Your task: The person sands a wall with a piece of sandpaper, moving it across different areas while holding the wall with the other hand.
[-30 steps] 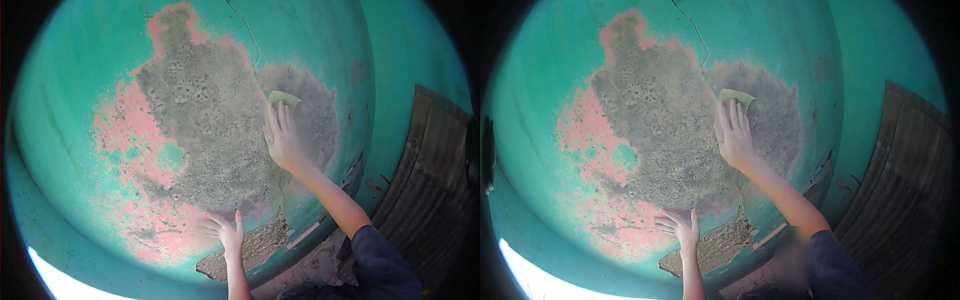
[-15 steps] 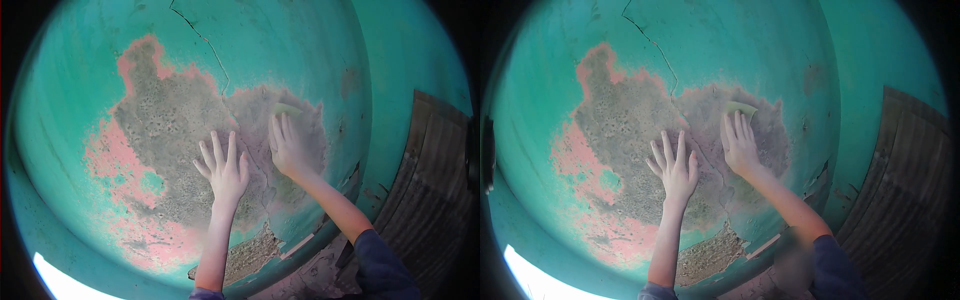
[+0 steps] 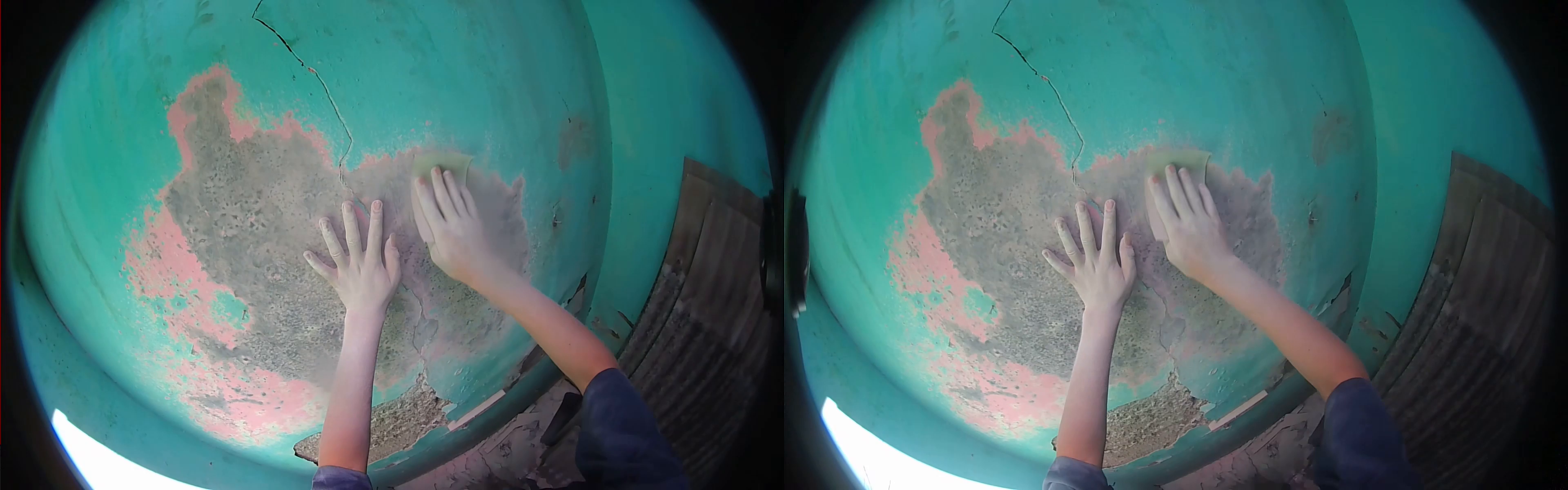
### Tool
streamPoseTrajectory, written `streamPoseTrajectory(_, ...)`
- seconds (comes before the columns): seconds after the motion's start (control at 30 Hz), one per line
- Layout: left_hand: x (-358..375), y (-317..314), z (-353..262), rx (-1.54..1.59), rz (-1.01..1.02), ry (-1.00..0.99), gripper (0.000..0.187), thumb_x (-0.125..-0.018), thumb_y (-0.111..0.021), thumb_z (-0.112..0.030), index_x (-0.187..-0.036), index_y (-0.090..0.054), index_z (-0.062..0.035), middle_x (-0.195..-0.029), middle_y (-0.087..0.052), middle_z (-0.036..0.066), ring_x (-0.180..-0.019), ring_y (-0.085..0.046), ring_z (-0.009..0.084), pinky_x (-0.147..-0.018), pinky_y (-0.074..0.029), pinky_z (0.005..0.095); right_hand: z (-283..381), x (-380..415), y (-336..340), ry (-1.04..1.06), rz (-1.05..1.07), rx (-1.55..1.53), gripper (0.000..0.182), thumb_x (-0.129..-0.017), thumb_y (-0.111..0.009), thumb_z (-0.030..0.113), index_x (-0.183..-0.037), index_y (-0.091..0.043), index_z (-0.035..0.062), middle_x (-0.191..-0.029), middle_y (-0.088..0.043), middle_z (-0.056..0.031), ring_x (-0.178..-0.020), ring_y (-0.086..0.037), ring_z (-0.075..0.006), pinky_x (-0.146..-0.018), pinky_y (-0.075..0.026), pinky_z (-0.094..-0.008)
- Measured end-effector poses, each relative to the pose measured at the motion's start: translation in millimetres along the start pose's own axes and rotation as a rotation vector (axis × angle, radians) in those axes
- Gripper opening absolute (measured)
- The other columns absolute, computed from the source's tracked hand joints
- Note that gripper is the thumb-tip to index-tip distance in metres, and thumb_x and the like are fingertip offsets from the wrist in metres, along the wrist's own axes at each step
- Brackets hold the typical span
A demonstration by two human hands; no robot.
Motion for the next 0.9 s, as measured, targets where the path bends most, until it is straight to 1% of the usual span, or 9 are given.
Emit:
streamPoseTrajectory(0.13,0.7,-7.0,-1.2,-0.037,-0.054,0.004,0.055,-0.103,-0.044,-0.048,-0.156,-0.041,-0.0366,-0.168,-0.026,0.008,-0.155,-0.014,0.0419,-0.115,0.002,0.0734,-6.4,7.7,3.4,0.129,0.085,0.047,0.074,-0.085,-0.057,0.007,-0.156,-0.035,0.0022,-0.161,-0.034,-0.0233,-0.148,-0.034,-0.0397,-0.118,-0.031,-0.0536)
streamPoseTrajectory(0.3,1.6,-8.3,0.3,-0.066,-0.066,-0.002,0.055,-0.102,-0.044,-0.047,-0.156,-0.041,-0.0373,-0.167,-0.028,0.008,-0.156,-0.015,0.0392,-0.118,0.006,0.0689,-8.4,-50.3,8.6,0.051,-0.087,-0.013,0.069,-0.087,-0.055,0.006,-0.154,-0.04,0.002,-0.161,-0.036,-0.0193,-0.147,-0.036,-0.0379,-0.117,-0.032,-0.0532)
streamPoseTrajectory(0.4,2.8,-9.2,0.7,-0.07,-0.059,0.016,0.057,-0.1,-0.049,-0.05,-0.155,-0.042,-0.0407,-0.166,-0.033,0.004,-0.154,-0.022,0.0377,-0.117,0.001,0.0712,-2.7,-7.5,-3.0,0.046,-0.017,-0.056,0.07,-0.087,-0.055,0.006,-0.154,-0.038,0.0007,-0.161,-0.036,-0.0187,-0.148,-0.036,-0.0373,-0.118,-0.032,-0.0531)
streamPoseTrajectory(0.5,3.1,-7.1,1.1,-0.045,-0.052,-0.004,0.056,-0.101,-0.044,-0.046,-0.156,-0.042,-0.0376,-0.168,-0.028,0.008,-0.156,-0.016,0.0383,-0.119,0.006,0.0663,-0.8,23.2,-9.2,0.061,0.071,0.017,0.071,-0.086,-0.055,0.006,-0.155,-0.036,-0.0009,-0.161,-0.036,-0.0187,-0.148,-0.036,-0.0366,-0.118,-0.032,-0.053)
streamPoseTrajectory(0.53,3.2,-8.1,0.8,-0.045,-0.055,-0.005,0.056,-0.101,-0.044,-0.046,-0.156,-0.042,-0.0376,-0.168,-0.028,0.008,-0.156,-0.016,0.0383,-0.119,0.006,0.0663,-0.4,10.4,-4.4,0.062,0.069,0.018,0.071,-0.086,-0.055,0.006,-0.155,-0.036,-0.0009,-0.161,-0.036,-0.0187,-0.148,-0.036,-0.0366,-0.118,-0.032,-0.053)
streamPoseTrajectory(0.6,3.7,-10.3,0.2,-0.075,-0.077,0.0,0.056,-0.101,-0.044,-0.045,-0.156,-0.042,-0.0376,-0.168,-0.028,0.007,-0.156,-0.016,0.038,-0.119,0.007,0.0657,-3.5,-30.3,6.0,0.032,-0.071,-0.036,0.072,-0.086,-0.056,0.005,-0.154,-0.036,-0.0011,-0.16,-0.038,-0.0184,-0.147,-0.038,-0.0354,-0.118,-0.032,-0.0526)
streamPoseTrajectory(0.7,4.8,-10.1,1.4,-0.082,-0.079,-0.012,0.055,-0.101,-0.043,-0.046,-0.156,-0.042,-0.0376,-0.168,-0.028,0.006,-0.156,-0.016,0.0373,-0.12,0.007,0.0646,-2.9,-60.1,10.9,0.002,-0.111,-0.026,0.071,-0.086,-0.055,0.004,-0.154,-0.037,-0.0011,-0.16,-0.038,-0.0184,-0.147,-0.038,-0.0347,-0.117,-0.033,-0.0523)
streamPoseTrajectory(0.83,5.2,-8.0,2.0,-0.056,-0.071,-0.007,0.055,-0.102,-0.043,-0.046,-0.156,-0.042,-0.0378,-0.168,-0.028,0.006,-0.156,-0.016,0.0365,-0.121,0.006,0.0635,-2.4,-4.2,4.4,0.013,-0.024,-0.032,0.07,-0.086,-0.055,0.003,-0.154,-0.037,-0.0016,-0.16,-0.038,-0.0184,-0.147,-0.038,-0.0345,-0.117,-0.033,-0.0519)
streamPoseTrajectory(0.9,4.7,-7.3,0.9,-0.035,-0.07,0.004,0.054,-0.102,-0.042,-0.046,-0.155,-0.043,-0.0378,-0.168,-0.029,0.005,-0.156,-0.017,0.0358,-0.121,0.005,0.0629,-5.2,16.9,-0.3,0.033,0.069,0.068,0.069,-0.086,-0.054,0.004,-0.153,-0.038,-0.002,-0.16,-0.038,-0.0184,-0.147,-0.039,-0.0344,-0.117,-0.033,-0.0517)
Point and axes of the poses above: each hand's wrist, its own x-axis away from the middle knuckle, its own y-axis out of the back of the hand, z = x × y, the point moved 1 cm from there along -x, towards the middle knuckle
